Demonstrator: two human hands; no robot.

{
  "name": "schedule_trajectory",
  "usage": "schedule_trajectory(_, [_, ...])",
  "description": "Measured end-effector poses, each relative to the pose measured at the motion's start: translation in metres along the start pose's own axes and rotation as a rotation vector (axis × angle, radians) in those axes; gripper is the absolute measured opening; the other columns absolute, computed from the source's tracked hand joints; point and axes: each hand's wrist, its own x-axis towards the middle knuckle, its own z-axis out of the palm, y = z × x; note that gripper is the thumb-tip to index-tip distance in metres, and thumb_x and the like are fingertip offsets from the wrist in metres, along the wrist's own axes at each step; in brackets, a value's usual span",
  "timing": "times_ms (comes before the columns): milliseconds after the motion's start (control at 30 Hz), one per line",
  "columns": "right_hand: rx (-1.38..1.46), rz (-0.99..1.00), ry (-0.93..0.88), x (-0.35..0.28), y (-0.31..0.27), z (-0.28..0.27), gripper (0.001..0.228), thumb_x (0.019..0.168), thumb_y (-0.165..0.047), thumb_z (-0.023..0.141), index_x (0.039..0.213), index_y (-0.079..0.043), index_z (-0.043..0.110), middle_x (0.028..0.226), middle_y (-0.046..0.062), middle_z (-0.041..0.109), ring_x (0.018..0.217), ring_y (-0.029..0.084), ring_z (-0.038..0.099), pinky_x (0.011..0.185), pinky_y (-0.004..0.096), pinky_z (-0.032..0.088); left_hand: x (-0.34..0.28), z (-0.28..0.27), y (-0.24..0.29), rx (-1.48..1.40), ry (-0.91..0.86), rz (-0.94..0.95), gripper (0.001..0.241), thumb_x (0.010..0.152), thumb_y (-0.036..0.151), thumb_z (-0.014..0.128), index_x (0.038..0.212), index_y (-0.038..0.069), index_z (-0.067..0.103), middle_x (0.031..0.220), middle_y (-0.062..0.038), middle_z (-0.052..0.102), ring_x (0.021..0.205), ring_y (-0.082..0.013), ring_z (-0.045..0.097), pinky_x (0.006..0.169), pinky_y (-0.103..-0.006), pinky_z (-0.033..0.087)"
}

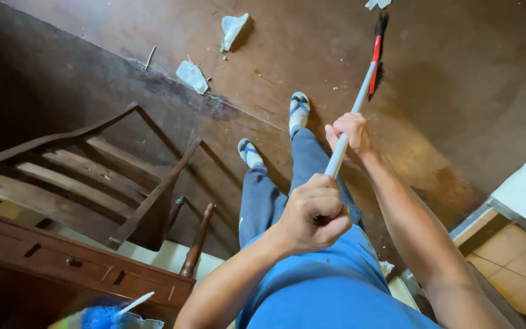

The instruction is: The person sweeps a wooden floor in a bedroom using a broom. They gather scattered pieces of white paper and debris into a pile while moving around furniture and beds.

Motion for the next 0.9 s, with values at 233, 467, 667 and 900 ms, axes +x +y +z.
schedule_trajectory(233, [0.15, -0.034, 0.059, 0.031, 0.005, 0.004, 0.044, 0.09, -0.007, 0.068, 0.056, -0.015, 0.042, 0.051, 0.003, 0.05, 0.053, 0.031, 0.055, 0.065, 0.037, 0.044, 0.047, 0.028, -0.004, 0.118, -0.031, 0.037, 0.042, 0.074, -0.008, 0.062, 0.053, 0.013, 0.032, 0.049, -0.006, 0.035, 0.048, -0.0282, 0.046, 0.056, -0.0361, 0.041])
schedule_trajectory(467, [0.259, -0.114, -0.103, 0.092, -0.048, -0.002, 0.044, 0.093, -0.006, 0.063, 0.058, -0.009, 0.038, 0.055, 0.007, 0.042, 0.054, 0.025, 0.04, 0.068, 0.039, 0.042, 0.071, 0.034, 0.024, 0.361, -0.11, 0.04, 0.038, 0.08, -0.005, 0.059, 0.062, 0.011, 0.029, 0.056, -0.002, 0.031, 0.053, -0.0229, 0.028, 0.058, -0.0351, 0.027])
schedule_trajectory(667, [0.366, -0.207, -0.135, 0.123, -0.08, -0.014, 0.043, 0.097, -0.012, 0.062, 0.059, -0.008, 0.043, 0.058, 0.009, 0.041, 0.057, 0.028, 0.042, 0.068, 0.042, 0.039, 0.08, 0.031, 0.045, 0.371, -0.214, 0.111, 0.034, 0.09, 0.001, 0.057, 0.065, 0.01, 0.036, 0.059, -0.003, 0.035, 0.053, -0.0246, 0.034, 0.06, -0.0387, 0.029])
schedule_trajectory(900, [0.308, -0.225, -0.082, 0.151, -0.12, -0.068, 0.044, 0.099, -0.006, 0.057, 0.058, -0.008, 0.041, 0.055, 0.007, 0.038, 0.05, 0.026, 0.038, 0.069, 0.041, 0.04, 0.121, 0.012, 0.086, 0.162, -0.231, 0.239, 0.04, 0.099, 0.001, 0.057, 0.066, 0.008, 0.036, 0.061, -0.006, 0.034, 0.053, -0.0267, 0.032, 0.06, -0.0388, 0.034])
